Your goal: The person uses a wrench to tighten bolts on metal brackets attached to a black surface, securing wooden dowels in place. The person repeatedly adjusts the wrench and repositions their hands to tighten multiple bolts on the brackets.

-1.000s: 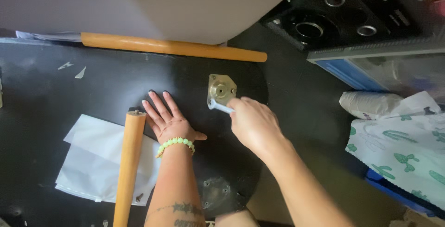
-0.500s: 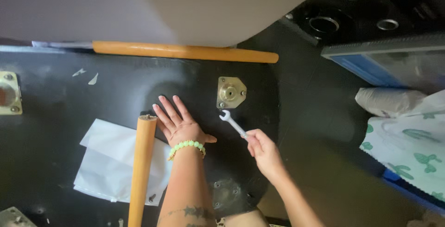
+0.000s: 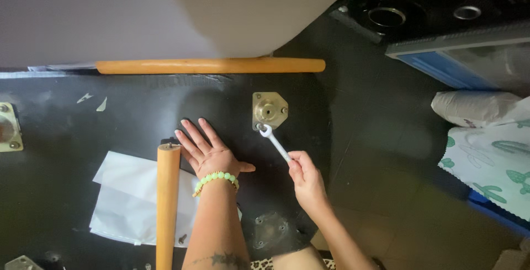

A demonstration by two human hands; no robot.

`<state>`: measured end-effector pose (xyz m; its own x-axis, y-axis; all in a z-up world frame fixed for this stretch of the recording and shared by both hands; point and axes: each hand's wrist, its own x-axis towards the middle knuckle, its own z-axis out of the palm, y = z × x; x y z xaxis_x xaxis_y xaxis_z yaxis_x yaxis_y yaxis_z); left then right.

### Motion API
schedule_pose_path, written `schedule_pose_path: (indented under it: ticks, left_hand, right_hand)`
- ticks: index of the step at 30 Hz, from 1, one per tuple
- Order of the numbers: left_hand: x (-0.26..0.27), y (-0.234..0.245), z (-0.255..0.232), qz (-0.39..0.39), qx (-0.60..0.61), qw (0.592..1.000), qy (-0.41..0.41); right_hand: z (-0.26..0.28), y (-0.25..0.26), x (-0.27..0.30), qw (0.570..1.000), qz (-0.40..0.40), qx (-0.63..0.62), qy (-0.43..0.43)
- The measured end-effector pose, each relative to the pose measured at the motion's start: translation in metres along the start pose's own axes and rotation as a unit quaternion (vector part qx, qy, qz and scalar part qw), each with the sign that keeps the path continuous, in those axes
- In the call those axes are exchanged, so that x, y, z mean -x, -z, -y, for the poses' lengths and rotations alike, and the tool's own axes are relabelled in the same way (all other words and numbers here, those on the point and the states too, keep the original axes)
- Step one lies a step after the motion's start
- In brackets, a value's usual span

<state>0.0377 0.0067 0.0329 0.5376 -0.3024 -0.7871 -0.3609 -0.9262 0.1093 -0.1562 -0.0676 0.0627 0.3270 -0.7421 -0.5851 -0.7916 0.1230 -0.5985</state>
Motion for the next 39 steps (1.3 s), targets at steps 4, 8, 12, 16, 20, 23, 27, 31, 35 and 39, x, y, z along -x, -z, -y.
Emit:
schedule_pose_path:
  ticks: [4, 8, 12, 16, 20, 23, 27, 31, 35, 39]
  left_hand:
    - [0.001, 0.001, -0.002, 0.005, -0.008, 1.000, 0.009]
    - [0.001, 0.001, -0.001, -0.001, 0.003, 1.000, -0.002]
    - [0.000, 0.001, 0.000, 0.001, 0.007, 1.000, -0.002]
    - [0.000, 0.001, -0.001, 0.001, 0.004, 1.000, -0.003]
    - [0.002, 0.000, 0.001, 0.004, 0.004, 1.000, -0.007]
    - [0.001, 0.002, 0.000, 0.001, 0.005, 1.000, -0.006]
    - [0.002, 0.003, -0.001, 0.009, -0.002, 1.000, -0.001]
    - [0.002, 0.005, -0.002, 0.020, 0.000, 1.000, 0.001]
    - [0.002, 0.007, -0.002, 0.018, -0.005, 1.000, 0.002]
    - [0.002, 0.007, -0.003, 0.021, -0.010, 1.000, 0.004]
  right_hand:
    - [0.003, -0.002, -0.003, 1.000, 0.000, 0.016, -0.005]
    - [0.011, -0.005, -0.005, 1.000, -0.002, 0.021, -0.002]
    - [0.018, -0.008, 0.001, 0.998, -0.031, 0.056, 0.028]
    - [0.021, -0.007, 0.004, 0.995, -0.045, 0.080, 0.028]
    - [0.025, -0.007, 0.009, 0.994, -0.050, 0.097, 0.024]
    - [0.034, -0.009, 0.009, 0.991, -0.062, 0.122, 0.012]
    - [0.048, -0.010, 0.011, 0.990, -0.059, 0.128, -0.019]
    - [0.067, 0.000, 0.005, 0.983, -0.014, 0.175, -0.049]
    - [0.089, 0.011, 0.001, 0.980, -0.005, 0.198, 0.029]
    - [0.110, 0.018, -0.003, 0.967, 0.055, 0.249, -0.010]
